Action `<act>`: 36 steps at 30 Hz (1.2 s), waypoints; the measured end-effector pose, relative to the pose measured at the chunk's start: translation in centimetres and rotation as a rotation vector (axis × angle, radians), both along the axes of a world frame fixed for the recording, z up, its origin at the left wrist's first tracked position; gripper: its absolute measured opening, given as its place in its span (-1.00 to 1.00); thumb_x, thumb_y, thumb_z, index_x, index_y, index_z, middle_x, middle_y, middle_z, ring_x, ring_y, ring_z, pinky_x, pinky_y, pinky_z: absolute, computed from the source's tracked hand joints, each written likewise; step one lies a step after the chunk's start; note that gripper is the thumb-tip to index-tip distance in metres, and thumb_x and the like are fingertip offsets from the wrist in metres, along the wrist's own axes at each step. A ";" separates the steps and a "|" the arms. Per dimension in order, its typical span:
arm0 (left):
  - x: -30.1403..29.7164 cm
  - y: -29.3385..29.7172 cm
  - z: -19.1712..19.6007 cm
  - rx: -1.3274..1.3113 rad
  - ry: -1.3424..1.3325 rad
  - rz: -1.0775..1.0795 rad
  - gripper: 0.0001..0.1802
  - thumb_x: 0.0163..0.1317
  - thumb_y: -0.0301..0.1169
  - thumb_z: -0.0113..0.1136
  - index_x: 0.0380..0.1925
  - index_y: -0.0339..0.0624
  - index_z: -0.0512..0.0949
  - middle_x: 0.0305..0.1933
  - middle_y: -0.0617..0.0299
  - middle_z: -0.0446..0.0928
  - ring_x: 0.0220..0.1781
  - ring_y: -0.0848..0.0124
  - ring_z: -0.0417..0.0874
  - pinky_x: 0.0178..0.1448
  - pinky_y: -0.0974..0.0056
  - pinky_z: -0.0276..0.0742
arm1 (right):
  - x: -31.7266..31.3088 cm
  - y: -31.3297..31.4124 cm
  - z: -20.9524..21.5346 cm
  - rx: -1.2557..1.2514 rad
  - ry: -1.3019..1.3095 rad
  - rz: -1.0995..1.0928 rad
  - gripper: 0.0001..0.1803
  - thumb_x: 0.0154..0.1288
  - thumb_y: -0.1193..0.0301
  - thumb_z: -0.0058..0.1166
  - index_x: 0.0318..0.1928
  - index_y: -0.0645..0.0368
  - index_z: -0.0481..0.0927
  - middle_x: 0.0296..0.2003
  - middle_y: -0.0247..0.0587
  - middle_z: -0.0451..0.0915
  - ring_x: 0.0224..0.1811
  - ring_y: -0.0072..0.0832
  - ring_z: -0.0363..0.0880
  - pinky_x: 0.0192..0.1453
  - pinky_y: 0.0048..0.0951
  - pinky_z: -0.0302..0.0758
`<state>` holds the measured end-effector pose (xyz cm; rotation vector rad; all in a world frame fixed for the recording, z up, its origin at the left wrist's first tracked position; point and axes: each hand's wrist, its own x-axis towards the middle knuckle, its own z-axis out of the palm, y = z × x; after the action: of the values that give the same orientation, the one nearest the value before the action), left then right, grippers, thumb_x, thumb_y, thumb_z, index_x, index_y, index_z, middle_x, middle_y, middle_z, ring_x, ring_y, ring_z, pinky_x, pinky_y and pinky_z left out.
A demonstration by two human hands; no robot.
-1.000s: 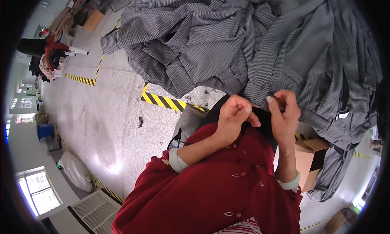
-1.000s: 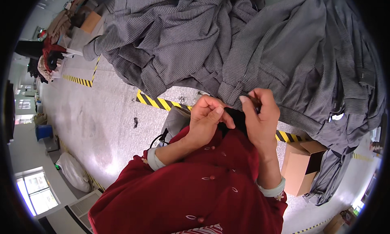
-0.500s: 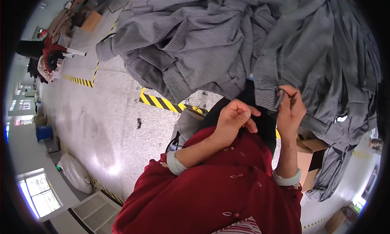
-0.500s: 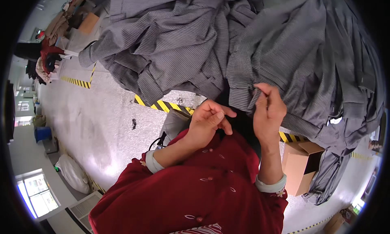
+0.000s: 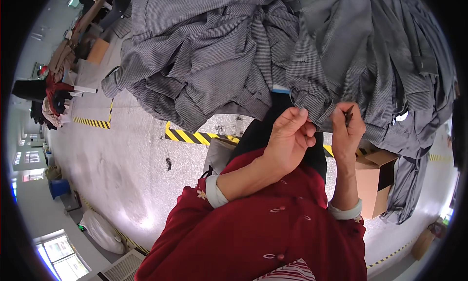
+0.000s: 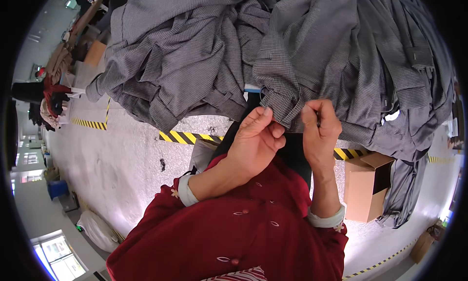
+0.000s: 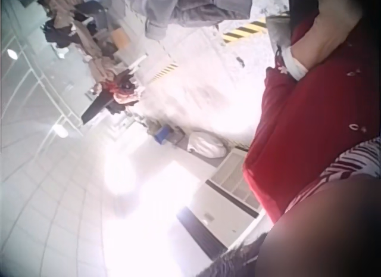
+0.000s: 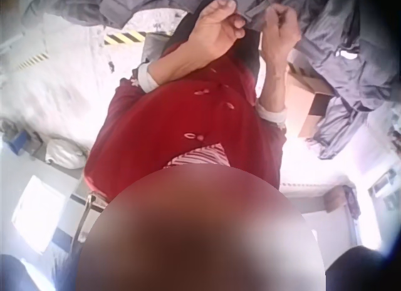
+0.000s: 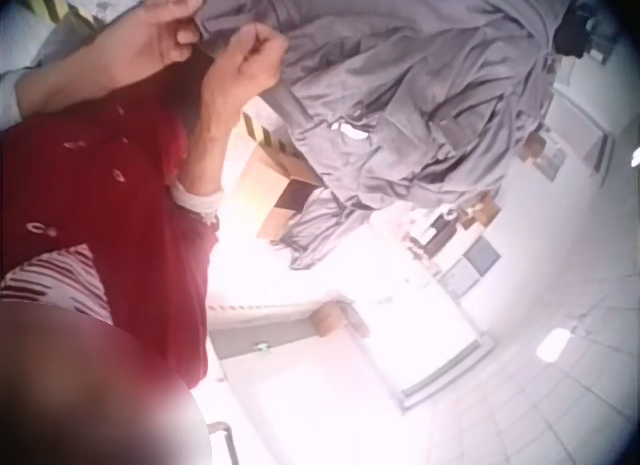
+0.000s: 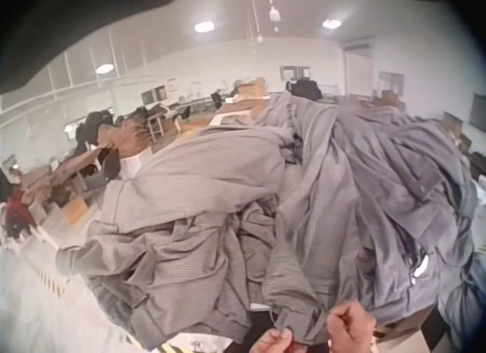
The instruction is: Trimming loose threads and inspecting grey trousers in a garment factory setting.
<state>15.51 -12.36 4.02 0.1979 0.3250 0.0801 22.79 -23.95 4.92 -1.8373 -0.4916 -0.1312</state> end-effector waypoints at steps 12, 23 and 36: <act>-2.0 1.8 -1.5 0.502 0.060 -0.043 -0.81 0.18 -0.53 0.05 -0.56 -0.12 0.29 -0.52 0.31 0.41 -0.56 0.52 0.42 -0.54 0.39 0.28 | -1.1 -0.2 -0.4 0.356 0.411 0.109 -0.95 0.22 0.54 -0.05 -0.40 0.20 0.41 -0.61 -0.51 0.32 -0.63 -0.81 0.16 -0.57 -0.75 0.12; 2.1 4.0 1.6 2.291 -0.398 0.429 -0.75 -0.21 -0.55 0.21 -0.40 -0.27 0.54 -0.37 0.16 0.46 -0.43 0.23 0.42 -0.34 0.22 0.35 | 0.1 1.3 0.4 0.088 0.354 0.275 -0.94 0.20 0.55 -0.04 -0.41 0.27 0.40 -0.63 -0.38 0.33 -0.59 -0.71 0.22 -0.53 -0.61 0.23; 3.0 4.7 0.9 2.255 -0.392 0.430 -0.87 -0.21 -0.46 0.17 -0.56 -0.15 0.49 -0.49 0.27 0.39 -0.45 0.31 0.39 -0.39 0.23 0.25 | 0.1 2.2 1.3 -0.083 -0.251 0.229 -0.84 0.01 0.67 0.06 -0.36 0.25 0.41 -0.56 -0.21 0.38 -0.60 -0.41 0.40 -0.55 -0.48 0.32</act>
<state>18.51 -7.68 4.93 2.3095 -0.2798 0.8965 22.88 -21.77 6.20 -1.8394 -0.8910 -0.1886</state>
